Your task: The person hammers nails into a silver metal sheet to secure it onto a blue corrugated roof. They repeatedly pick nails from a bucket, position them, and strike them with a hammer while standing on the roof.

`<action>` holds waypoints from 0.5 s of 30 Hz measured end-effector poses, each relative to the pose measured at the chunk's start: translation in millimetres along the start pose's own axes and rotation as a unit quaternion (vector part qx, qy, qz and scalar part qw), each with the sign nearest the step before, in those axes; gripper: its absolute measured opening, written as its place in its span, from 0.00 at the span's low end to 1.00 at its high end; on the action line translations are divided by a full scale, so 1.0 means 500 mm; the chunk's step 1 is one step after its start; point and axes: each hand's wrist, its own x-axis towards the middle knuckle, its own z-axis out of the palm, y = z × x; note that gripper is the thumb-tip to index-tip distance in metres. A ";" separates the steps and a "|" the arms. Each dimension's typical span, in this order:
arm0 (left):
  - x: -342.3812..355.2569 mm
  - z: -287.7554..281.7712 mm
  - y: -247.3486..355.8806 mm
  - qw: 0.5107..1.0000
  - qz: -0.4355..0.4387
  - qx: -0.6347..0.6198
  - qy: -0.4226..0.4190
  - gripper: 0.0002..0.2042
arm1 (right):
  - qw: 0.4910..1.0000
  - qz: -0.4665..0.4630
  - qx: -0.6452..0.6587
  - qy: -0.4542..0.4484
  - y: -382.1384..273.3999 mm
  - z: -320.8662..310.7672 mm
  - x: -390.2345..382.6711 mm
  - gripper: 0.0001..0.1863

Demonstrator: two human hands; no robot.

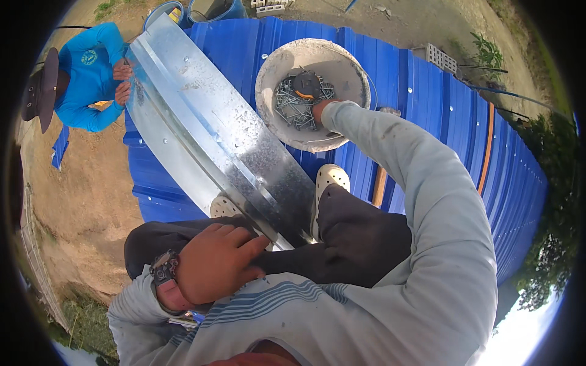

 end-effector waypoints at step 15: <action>-0.085 -0.004 0.100 0.967 -0.073 -0.224 -0.097 0.20 | 0.997 0.049 0.053 0.009 -0.047 -0.047 -0.022 0.22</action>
